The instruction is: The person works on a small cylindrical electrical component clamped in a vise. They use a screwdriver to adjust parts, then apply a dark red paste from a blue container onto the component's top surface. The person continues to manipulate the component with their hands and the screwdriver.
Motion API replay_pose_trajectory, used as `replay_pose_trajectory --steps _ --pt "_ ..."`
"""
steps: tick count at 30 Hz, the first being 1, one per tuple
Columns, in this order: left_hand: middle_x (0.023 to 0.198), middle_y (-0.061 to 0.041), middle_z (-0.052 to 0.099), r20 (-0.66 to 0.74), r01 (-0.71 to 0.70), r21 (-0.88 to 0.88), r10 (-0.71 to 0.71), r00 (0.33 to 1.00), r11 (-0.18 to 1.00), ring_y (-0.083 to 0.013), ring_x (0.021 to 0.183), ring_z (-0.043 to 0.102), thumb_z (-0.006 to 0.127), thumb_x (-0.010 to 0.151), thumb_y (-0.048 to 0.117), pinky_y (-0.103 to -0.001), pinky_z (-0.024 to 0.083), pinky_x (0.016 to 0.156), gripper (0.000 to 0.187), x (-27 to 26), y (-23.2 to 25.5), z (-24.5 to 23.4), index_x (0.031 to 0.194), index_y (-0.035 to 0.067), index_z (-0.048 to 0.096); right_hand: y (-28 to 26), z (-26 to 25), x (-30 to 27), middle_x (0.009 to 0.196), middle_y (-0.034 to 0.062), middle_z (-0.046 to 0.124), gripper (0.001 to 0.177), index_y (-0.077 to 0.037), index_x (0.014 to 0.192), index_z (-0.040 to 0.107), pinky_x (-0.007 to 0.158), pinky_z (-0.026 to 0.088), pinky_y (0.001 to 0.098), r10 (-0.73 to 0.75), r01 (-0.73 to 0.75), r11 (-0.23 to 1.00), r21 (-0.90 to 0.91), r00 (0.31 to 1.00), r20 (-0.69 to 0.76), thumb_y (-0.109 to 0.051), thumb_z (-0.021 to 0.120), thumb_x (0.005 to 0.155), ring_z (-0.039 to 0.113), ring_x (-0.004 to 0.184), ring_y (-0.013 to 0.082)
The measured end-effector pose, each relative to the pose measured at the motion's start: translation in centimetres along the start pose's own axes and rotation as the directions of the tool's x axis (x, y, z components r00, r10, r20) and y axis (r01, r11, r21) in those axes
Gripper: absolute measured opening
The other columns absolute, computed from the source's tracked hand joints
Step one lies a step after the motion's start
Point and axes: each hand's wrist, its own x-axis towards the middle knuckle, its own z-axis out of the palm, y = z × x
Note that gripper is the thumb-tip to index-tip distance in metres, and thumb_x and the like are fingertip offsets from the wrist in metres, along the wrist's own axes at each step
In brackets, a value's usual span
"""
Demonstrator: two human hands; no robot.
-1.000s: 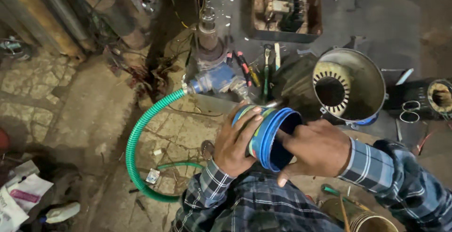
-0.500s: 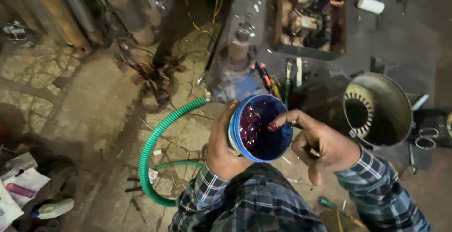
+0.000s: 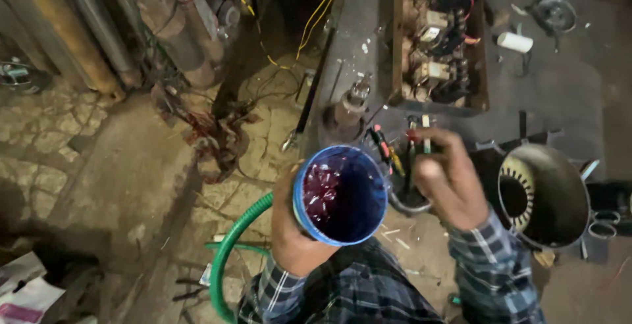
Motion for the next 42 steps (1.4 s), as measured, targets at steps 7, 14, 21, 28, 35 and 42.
replay_pose_trajectory --steps 7,14,21,28,35,42 --pt "0.141 -0.019 0.056 -0.070 -0.042 0.009 0.042 0.997 0.999 -0.0289 0.125 0.065 0.100 0.064 0.018 -0.039 0.056 0.106 0.113 1.8 -1.0 1.0 0.149 -0.005 0.030 0.5 1.6 6.9 0.100 0.0176 0.069 0.059 -0.006 0.138 0.044 0.075 0.053 0.0305 -0.210 0.216 0.930 -0.297 0.976 0.054 0.001 0.067 0.085 0.070 0.088 0.0218" --pt "0.142 -0.019 0.054 -0.090 -0.002 -0.022 0.000 0.996 1.000 -0.0276 0.128 0.063 0.097 0.068 0.009 -0.039 0.056 0.107 0.107 3.6 -1.4 1.2 0.149 -0.004 0.030 1.5 1.5 8.8 0.075 0.0137 0.061 0.061 -0.013 0.140 0.048 0.059 0.049 0.0374 -0.075 0.099 0.884 -0.457 0.995 0.072 -0.005 0.073 0.085 0.061 0.062 0.0292" --pt "0.143 -0.018 0.053 0.011 0.078 -0.278 -0.078 0.997 0.957 -0.0289 0.129 0.061 0.096 0.069 0.005 -0.041 0.055 0.110 0.103 6.1 -1.1 -0.3 0.150 -0.004 0.033 1.7 1.7 9.0 0.064 0.0096 0.067 0.063 -0.017 0.145 0.050 0.054 0.052 0.0407 0.112 -0.069 0.817 -0.572 0.993 0.041 -0.015 0.074 0.087 0.066 0.054 0.0296" --pt "0.140 -0.018 0.053 0.036 0.027 -0.067 -0.025 0.999 0.997 -0.0282 0.127 0.062 0.095 0.068 0.006 -0.040 0.056 0.107 0.101 7.0 -1.6 -2.5 0.148 -0.004 0.034 1.8 1.8 8.3 0.088 0.0123 0.073 0.064 -0.030 0.149 0.055 0.046 0.053 0.0500 0.265 -0.017 0.301 -0.954 0.962 0.067 -0.034 0.070 0.086 0.068 0.054 0.0380" --pt "0.139 -0.017 0.053 0.146 0.128 -0.322 -0.084 0.986 0.938 -0.0273 0.126 0.063 0.096 0.068 0.008 -0.039 0.058 0.105 0.101 8.3 -1.3 -3.9 0.148 -0.004 0.034 1.2 1.9 7.8 0.070 0.0131 0.069 0.062 -0.020 0.140 0.056 0.055 0.054 0.0465 0.203 -0.157 0.612 -0.775 0.978 -0.038 -0.025 0.077 0.082 0.069 0.059 0.0354" --pt "0.138 -0.016 0.056 0.121 0.080 -0.138 -0.063 0.991 0.987 -0.0265 0.124 0.064 0.095 0.069 0.009 -0.038 0.057 0.104 0.101 8.2 -1.4 -4.7 0.148 -0.005 0.034 0.3 3.9 7.5 0.091 0.0206 0.072 0.069 -0.013 0.144 0.049 0.058 0.058 0.0385 0.067 -0.076 0.854 -0.515 0.997 -0.036 -0.009 0.076 0.080 0.072 0.065 0.0324"
